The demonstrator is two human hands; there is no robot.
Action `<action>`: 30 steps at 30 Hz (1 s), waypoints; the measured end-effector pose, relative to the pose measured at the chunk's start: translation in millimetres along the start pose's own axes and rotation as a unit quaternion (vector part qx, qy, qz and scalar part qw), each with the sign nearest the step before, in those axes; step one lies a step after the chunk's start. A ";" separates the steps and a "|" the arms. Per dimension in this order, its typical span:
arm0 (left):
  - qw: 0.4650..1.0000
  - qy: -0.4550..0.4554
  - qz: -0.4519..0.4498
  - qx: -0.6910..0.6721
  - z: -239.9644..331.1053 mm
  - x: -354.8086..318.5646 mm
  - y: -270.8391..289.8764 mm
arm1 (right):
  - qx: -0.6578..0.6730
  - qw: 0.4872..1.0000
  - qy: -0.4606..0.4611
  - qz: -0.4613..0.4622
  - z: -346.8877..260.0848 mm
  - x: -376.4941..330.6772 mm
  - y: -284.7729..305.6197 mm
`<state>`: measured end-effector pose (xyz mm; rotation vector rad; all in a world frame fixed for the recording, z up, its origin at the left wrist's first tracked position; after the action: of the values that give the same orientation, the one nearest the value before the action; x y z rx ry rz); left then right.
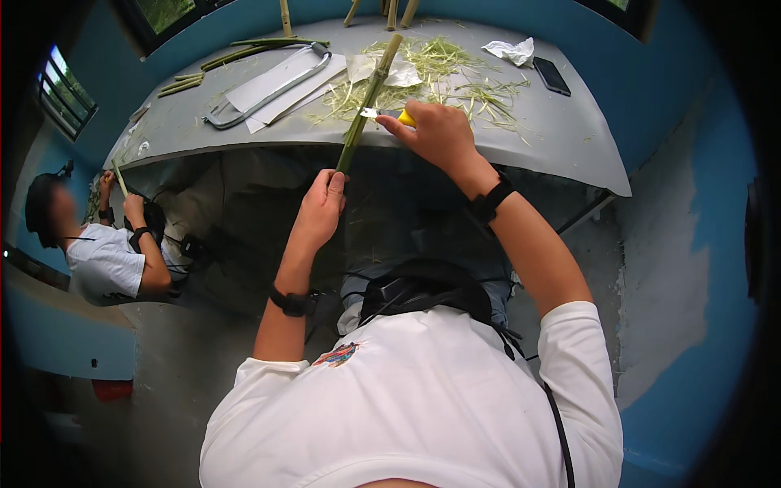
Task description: Scraping the outer green layer of a bamboo stalk using a hand knife tool.
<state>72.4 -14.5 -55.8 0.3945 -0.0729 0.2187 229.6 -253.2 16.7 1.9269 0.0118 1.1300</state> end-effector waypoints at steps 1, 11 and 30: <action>1.000 -0.005 0.012 0.012 0.5 4.3 1.0 | -0.002 1.000 0.001 -0.004 -0.9 1.1 -0.5; 0.991 -0.057 0.096 0.075 41.4 46.2 -24.7 | -0.005 1.000 0.009 -0.027 -9.8 13.0 -2.4; 0.973 -0.062 0.143 0.170 28.5 33.6 -16.4 | -0.053 0.999 0.006 -0.008 -30.2 4.1 -25.0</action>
<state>108.1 -33.7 -31.8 0.7397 -0.2186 0.4949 220.4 -215.8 8.6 1.8238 -0.0243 1.1094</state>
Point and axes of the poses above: each hand's wrist, its own x-axis towards the middle knuckle, its own y-axis out of the back of the hand, z = x × y, the point moved 1 cm from there along x, towards the middle knuckle, and after that the axes turned 1 degree about -y, right-handed, at the moved point
